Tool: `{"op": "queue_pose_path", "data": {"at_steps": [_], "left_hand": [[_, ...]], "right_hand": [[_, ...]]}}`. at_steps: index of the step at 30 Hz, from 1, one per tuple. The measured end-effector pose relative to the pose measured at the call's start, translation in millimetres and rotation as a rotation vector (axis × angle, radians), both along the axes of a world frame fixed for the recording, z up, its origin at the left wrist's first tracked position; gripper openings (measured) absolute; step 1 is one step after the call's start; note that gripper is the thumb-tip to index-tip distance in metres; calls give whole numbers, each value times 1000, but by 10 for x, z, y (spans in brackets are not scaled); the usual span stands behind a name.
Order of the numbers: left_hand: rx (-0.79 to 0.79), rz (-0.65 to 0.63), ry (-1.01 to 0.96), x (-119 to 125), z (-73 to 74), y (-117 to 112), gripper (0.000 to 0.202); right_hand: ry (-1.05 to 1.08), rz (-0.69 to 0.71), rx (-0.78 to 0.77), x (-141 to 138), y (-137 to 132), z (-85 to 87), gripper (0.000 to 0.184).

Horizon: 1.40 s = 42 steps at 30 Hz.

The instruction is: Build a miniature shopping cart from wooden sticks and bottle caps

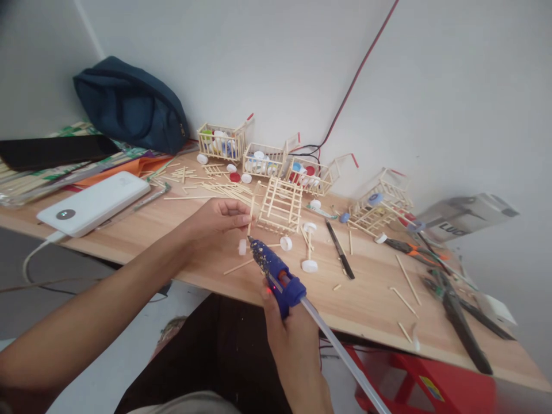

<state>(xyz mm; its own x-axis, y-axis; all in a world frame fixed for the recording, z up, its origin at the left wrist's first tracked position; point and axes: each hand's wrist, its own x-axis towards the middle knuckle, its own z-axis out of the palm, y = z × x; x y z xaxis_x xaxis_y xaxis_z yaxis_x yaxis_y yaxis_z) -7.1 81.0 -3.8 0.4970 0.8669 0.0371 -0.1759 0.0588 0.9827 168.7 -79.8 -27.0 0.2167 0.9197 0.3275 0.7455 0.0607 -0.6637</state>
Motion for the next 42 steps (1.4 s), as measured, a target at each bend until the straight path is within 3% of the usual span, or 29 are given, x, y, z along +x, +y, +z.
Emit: {"op": "queue_pose_path", "data": {"at_steps": [6,23,42], "left_hand": [[-18,8,-20,7,-18,-3,31],[-1,25,-37,11,-36,-2,30],[-8,30,-8,11,-44,-12,35]], "right_hand": [[35,30,-87,36,-5,-29,44],[-31,-6,-39,-33,17,11,54],[9,-37,-97,-26,6,-32,54]]}}
